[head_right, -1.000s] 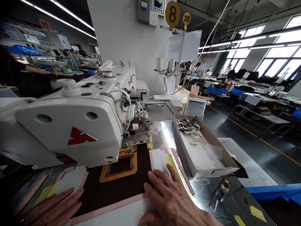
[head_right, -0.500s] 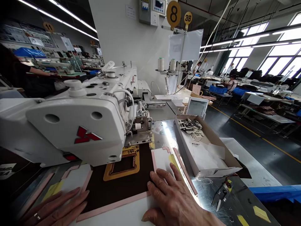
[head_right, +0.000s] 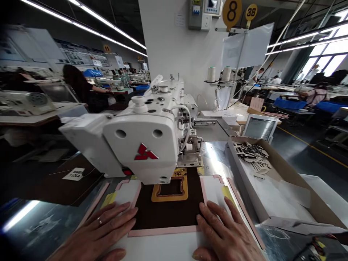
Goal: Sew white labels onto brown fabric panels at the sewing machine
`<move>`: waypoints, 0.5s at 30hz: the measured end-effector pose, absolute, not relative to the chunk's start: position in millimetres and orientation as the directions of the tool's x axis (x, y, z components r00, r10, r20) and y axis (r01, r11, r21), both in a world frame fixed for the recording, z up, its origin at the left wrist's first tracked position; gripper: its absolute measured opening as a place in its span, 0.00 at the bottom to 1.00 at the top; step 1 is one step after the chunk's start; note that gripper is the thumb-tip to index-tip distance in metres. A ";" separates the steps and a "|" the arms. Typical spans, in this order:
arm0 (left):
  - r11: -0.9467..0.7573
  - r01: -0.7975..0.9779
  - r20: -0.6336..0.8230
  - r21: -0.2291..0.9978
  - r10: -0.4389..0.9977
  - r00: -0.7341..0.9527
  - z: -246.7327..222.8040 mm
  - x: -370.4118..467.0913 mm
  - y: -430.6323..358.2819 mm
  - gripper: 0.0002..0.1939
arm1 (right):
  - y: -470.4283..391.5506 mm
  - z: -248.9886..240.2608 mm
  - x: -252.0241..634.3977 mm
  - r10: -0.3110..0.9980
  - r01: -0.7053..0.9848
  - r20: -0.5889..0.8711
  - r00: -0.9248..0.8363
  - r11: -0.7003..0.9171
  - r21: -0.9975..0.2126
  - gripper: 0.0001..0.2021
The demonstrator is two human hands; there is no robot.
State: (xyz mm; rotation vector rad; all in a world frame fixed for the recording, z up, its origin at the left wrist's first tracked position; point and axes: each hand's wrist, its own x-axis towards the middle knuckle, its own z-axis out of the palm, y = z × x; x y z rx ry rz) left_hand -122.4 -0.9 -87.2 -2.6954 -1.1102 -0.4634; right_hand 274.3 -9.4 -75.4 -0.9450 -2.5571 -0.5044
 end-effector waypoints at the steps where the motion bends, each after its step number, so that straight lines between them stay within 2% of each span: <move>1: -0.709 0.702 0.343 -0.067 0.644 0.684 -84.1 -121.5 -1.7 0.24 | -8.7 -77.2 274.5 0.535 0.667 0.455 -0.712 0.719 0.197 0.25; 9: -0.699 0.704 0.319 -0.126 0.644 0.696 -81.8 -124.2 -1.1 0.25 | -11.7 -76.9 272.2 0.611 0.714 0.443 -0.656 0.693 0.101 0.24; 13: -0.752 0.630 0.313 -0.190 0.562 0.766 -70.8 -122.5 0.5 0.26 | -13.9 -73.9 270.3 0.579 0.698 0.471 -0.666 0.706 0.119 0.25; 15: -0.757 0.621 0.308 -0.201 0.553 0.774 -64.7 -126.2 1.5 0.27 | -16.3 -70.9 275.9 0.573 0.696 0.505 -0.645 0.714 0.078 0.25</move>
